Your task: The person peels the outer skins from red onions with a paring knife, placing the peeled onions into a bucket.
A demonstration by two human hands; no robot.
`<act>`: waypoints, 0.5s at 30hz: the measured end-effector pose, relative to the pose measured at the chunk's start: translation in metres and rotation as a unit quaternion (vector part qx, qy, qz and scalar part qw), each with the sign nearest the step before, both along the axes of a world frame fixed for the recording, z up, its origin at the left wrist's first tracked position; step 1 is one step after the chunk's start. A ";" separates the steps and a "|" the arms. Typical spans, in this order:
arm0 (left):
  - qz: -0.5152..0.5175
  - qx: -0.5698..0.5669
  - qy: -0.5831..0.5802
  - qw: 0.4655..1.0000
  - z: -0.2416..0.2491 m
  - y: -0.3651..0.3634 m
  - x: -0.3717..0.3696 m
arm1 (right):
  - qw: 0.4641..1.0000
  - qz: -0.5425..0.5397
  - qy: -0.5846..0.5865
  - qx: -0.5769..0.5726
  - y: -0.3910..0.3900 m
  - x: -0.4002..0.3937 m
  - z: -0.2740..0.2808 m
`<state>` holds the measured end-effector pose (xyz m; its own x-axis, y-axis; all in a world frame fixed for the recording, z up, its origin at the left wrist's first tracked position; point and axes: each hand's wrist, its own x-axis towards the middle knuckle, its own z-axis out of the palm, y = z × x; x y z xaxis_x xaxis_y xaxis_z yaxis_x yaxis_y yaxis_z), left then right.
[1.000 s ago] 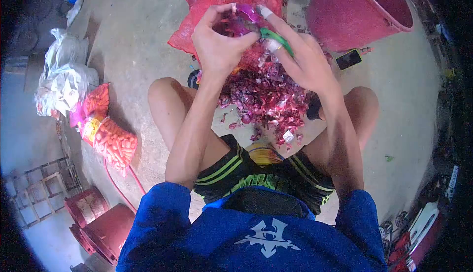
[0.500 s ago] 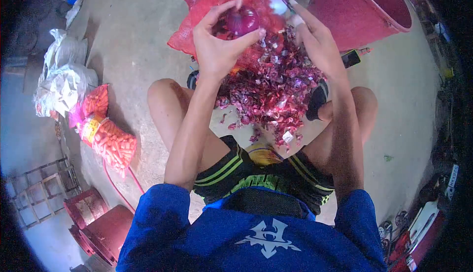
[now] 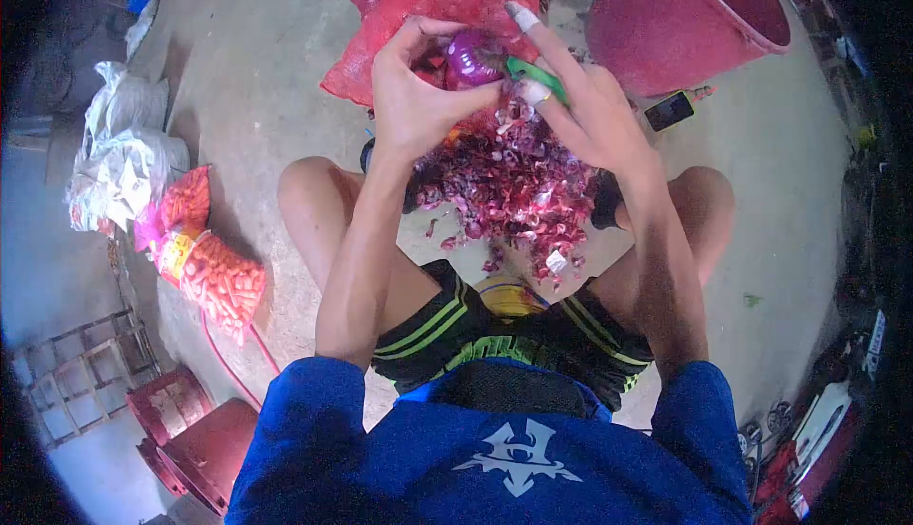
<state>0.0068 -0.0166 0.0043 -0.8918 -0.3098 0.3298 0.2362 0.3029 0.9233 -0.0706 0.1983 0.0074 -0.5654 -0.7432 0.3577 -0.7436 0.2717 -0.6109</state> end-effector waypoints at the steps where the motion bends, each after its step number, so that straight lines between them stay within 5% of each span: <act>1: -0.002 -0.001 0.000 1.000 0.001 0.000 0.001 | 1.000 0.006 0.019 -0.017 0.000 0.001 -0.002; 5: -0.012 -0.038 -0.022 0.999 0.007 0.000 0.005 | 0.999 0.006 0.031 -0.006 0.002 -0.001 -0.007; 7: -0.024 -0.042 -0.034 0.998 0.009 -0.001 0.007 | 0.991 -0.124 0.003 0.047 -0.001 -0.010 -0.021; 8: -0.033 -0.043 -0.031 0.998 0.008 0.002 0.010 | 0.974 -0.176 -0.066 0.128 0.006 -0.026 -0.031; 13: -0.090 -0.057 -0.040 0.993 0.019 -0.005 0.012 | 0.949 -0.187 -0.236 0.097 0.039 -0.048 -0.037; 15: -0.257 -0.147 -0.112 0.949 0.023 -0.009 0.009 | 0.950 -0.159 -0.191 0.190 0.053 -0.044 -0.051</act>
